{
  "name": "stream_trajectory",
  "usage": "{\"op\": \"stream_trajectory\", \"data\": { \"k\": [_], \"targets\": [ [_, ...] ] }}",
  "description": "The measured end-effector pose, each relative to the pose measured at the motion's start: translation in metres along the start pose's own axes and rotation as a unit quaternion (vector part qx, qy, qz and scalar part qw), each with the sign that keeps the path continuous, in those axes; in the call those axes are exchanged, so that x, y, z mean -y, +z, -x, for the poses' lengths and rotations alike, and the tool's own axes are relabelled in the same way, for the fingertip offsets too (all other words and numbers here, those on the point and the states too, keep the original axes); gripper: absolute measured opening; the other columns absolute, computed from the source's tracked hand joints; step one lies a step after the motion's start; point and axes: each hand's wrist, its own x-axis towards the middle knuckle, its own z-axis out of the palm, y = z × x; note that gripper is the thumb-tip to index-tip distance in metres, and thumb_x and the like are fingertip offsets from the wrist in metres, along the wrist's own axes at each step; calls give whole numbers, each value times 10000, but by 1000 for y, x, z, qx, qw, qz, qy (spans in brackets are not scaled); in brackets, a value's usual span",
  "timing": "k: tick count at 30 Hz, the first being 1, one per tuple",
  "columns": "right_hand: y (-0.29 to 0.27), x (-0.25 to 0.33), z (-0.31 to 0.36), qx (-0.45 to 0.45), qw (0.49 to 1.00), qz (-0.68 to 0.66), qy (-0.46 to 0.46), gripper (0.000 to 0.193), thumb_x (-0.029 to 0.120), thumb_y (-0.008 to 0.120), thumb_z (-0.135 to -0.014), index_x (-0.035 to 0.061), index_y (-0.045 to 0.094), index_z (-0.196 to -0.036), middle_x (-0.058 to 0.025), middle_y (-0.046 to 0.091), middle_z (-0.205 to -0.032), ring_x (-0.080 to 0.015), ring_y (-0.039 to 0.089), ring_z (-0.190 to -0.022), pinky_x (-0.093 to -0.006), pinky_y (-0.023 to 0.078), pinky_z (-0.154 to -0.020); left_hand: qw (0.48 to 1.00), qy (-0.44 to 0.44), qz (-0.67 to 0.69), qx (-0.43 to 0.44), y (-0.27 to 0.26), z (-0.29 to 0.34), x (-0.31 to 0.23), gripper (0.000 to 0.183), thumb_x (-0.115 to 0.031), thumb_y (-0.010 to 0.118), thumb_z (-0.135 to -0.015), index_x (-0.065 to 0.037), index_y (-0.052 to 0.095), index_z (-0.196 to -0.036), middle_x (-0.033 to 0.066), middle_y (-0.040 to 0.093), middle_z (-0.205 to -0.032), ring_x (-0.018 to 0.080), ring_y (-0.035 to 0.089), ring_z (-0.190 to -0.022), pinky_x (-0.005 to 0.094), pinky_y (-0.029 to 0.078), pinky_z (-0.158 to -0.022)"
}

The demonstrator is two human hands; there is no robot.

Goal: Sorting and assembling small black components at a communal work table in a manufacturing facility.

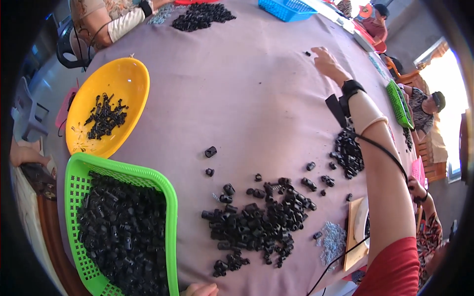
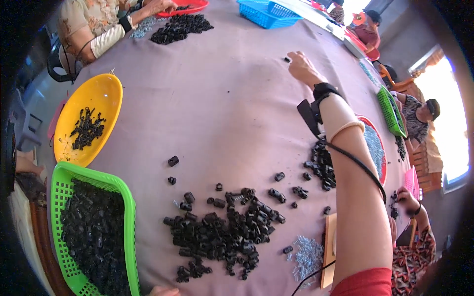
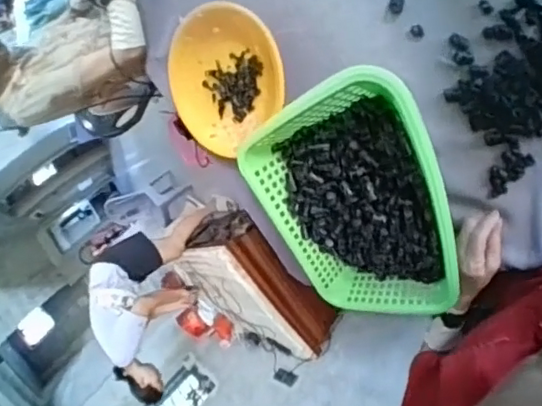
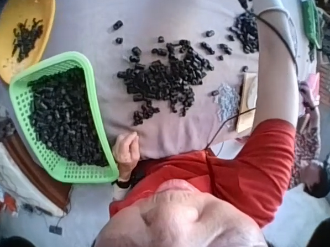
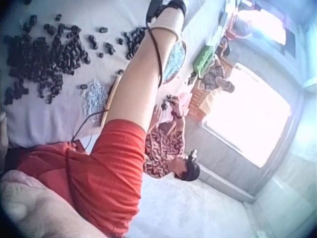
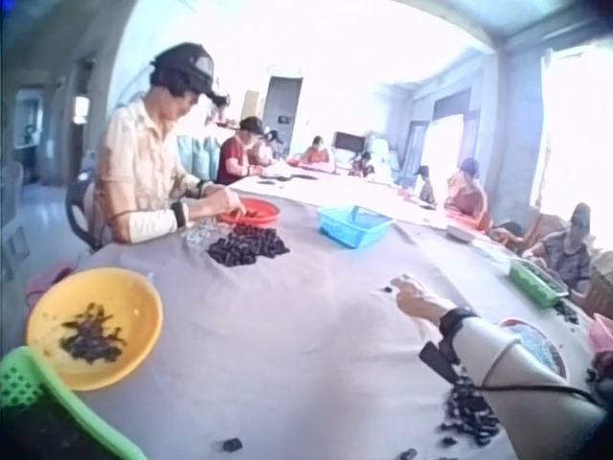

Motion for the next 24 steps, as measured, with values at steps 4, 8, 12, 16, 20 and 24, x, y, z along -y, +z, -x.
{"op": "stream_trajectory", "data": {
  "k": [4, 8, 12, 16, 20, 24],
  "targets": [
    [34, -12, -31, 16, 1000, -8, 0, 415, 47, 439, -807, 38, 525, -1213, -172, 495, -1262, -319, 444, -1200, -355, 348, -1022, 1000, -6, -10, 2, 0, -6, 0, 176, 13, 676, -763, -27, 608, -920, 138, 618, -783, 294, 606, -662, 355, 491, -567],
    [51, -42, -42, 27, 999, 1, -26, 429, 78, 416, -799, 40, 533, -1211, -227, 497, -1240, -359, 455, -1176, -380, 357, -1008, 999, -21, 26, 16, 1, -5, 8, 159, 12, 662, -775, -28, 613, -921, 131, 632, -801, 285, 618, -680, 345, 504, -593],
    [46, -30, -38, 5, 1000, 3, 3, 315, 58, 489, -750, 34, 629, -1031, -170, 596, -1033, -308, 539, -1026, -373, 419, -907, 999, -3, 33, 15, 1, -7, 9, 159, 15, 659, -777, -27, 611, -923, 129, 634, -807, 279, 619, -680, 341, 509, -602],
    [51, -17, -2, -20, 998, -55, -37, 215, 92, 535, -744, 21, 658, -905, -181, 597, -915, -311, 558, -910, -377, 445, -826, 1000, -2, 30, -7, 1, -9, 2, 149, 26, 663, -774, -14, 619, -911, 140, 630, -801, 287, 614, -676, 344, 507, -602],
    [23, 11, 67, 45, 994, -60, -82, 212, 180, 551, -781, 78, 677, -919, -201, 605, -963, -354, 582, -929, -422, 472, -820, 1000, 0, 30, -2, 3, -11, 1, 127, 42, 650, -781, 9, 615, -898, 152, 613, -784, 304, 600, -674, 348, 492, -599],
    [-13, 82, 154, -11, 977, -140, -157, 125, 74, 525, -779, 0, 622, -807, -169, 618, -838, -346, 571, -903, -415, 476, -812, 999, 32, 18, -33, 7, -5, -2, 104, 24, 636, -802, 0, 609, -899, 150, 605, -790, 307, 595, -695, 350, 486, -623]
  ]
}}
